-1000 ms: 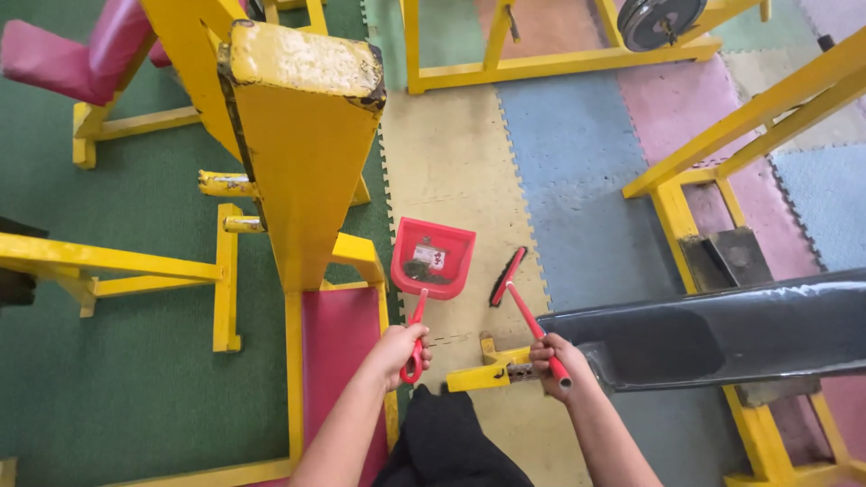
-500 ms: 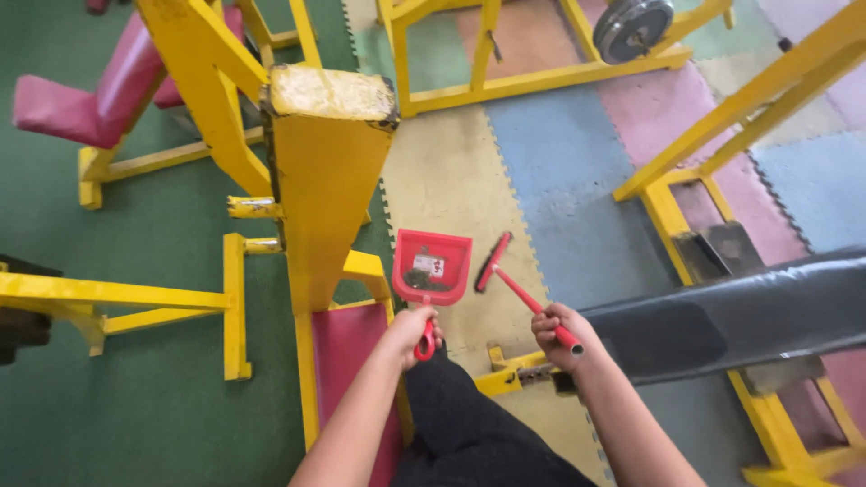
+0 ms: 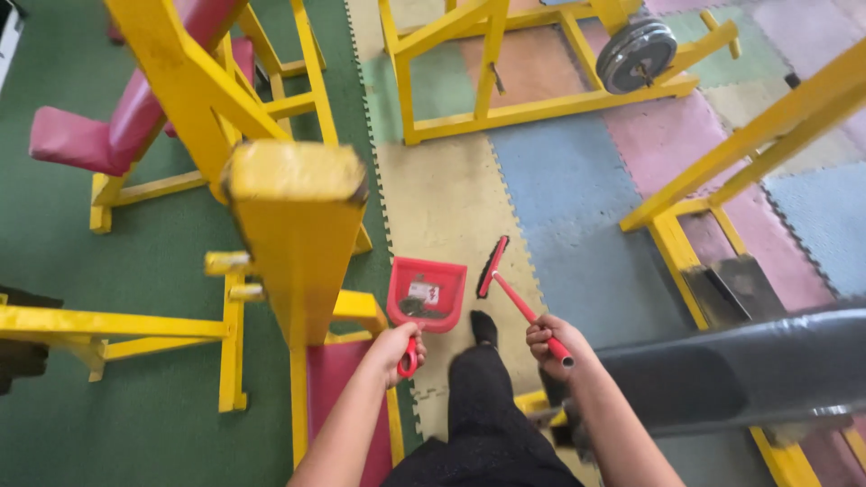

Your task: Sweeping the floor around gym equipment using a small broom and dustpan.

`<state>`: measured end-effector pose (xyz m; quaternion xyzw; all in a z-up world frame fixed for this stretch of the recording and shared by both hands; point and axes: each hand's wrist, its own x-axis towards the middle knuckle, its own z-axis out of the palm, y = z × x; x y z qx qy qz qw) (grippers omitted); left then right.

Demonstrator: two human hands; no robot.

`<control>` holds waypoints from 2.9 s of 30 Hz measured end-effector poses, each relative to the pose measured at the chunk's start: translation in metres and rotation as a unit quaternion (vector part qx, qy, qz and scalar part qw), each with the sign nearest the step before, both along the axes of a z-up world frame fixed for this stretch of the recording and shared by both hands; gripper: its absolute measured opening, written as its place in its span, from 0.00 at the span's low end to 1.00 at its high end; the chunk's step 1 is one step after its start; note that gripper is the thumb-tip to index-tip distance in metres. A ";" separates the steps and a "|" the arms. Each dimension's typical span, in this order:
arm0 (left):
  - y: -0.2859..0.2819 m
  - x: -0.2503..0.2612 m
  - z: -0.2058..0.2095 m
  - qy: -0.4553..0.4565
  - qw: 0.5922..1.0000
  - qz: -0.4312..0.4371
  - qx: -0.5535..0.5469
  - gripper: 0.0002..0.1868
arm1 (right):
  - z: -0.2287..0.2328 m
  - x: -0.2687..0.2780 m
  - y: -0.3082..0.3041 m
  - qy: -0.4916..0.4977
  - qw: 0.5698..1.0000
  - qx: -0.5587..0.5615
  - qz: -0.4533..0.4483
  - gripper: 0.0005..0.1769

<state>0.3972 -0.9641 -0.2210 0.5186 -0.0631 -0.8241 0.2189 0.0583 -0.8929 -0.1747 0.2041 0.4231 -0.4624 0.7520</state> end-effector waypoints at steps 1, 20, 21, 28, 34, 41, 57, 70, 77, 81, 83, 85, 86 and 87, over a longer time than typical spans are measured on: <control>-0.009 -0.005 -0.013 -0.016 1.000 -0.004 -0.013 0.10 | -0.009 -0.007 -0.013 0.009 1.000 0.006 0.002 0.08; -0.210 -0.109 -0.135 -0.235 0.969 -0.071 -0.007 0.10 | -0.094 -0.282 -0.271 0.208 0.955 0.047 0.205 0.07; -0.222 -0.110 -0.132 -0.288 0.951 -0.113 -0.022 0.11 | -0.102 -0.296 -0.280 0.226 0.951 0.035 0.206 0.07; -0.298 -0.142 -0.044 -0.580 0.703 -0.402 -0.094 0.19 | -0.184 -0.347 -0.364 0.220 0.954 0.091 0.184 0.11; -0.329 -0.146 -0.037 -0.602 0.684 -0.404 -0.078 0.26 | -0.254 -0.270 -0.383 0.401 0.807 0.070 0.427 0.08; -0.355 -0.156 -0.017 -0.597 0.703 -0.380 -0.074 0.28 | -0.315 -0.077 -0.293 0.495 0.408 -0.242 0.728 0.14; -0.360 -0.141 -0.017 -0.574 0.731 -0.364 -0.052 0.17 | -0.094 -0.269 -0.405 0.302 0.819 0.018 0.487 0.25; -0.376 -0.119 -0.027 -0.562 0.743 -0.359 -0.055 0.16 | -0.246 -0.054 -0.357 0.442 0.626 -0.122 0.631 0.18; -0.368 -0.093 -0.019 -0.563 0.757 -0.327 -0.059 0.16 | -0.117 -0.012 -0.389 0.262 0.723 -0.066 0.636 0.16; -0.375 -0.086 -0.016 -0.567 0.764 -0.299 -0.077 0.16 | -0.107 -0.087 -0.435 0.144 0.860 -0.012 0.490 0.11; -0.376 -0.084 -0.010 -0.576 0.754 -0.304 -0.084 0.19 | -0.096 -0.126 -0.455 0.121 0.877 -0.010 0.466 0.08; -0.388 -0.083 -0.001 -0.577 0.759 -0.293 -0.075 0.19 | -0.081 -0.160 -0.480 0.113 0.907 0.011 0.405 0.02; -0.395 -0.084 0.003 -0.579 0.757 -0.292 -0.073 0.19 | -0.091 -0.184 -0.492 0.110 0.907 0.009 0.407 0.02; -0.403 -0.086 0.006 -0.574 0.758 -0.302 -0.071 0.20 | -0.101 -0.208 -0.506 0.106 0.913 0.014 0.394 0.05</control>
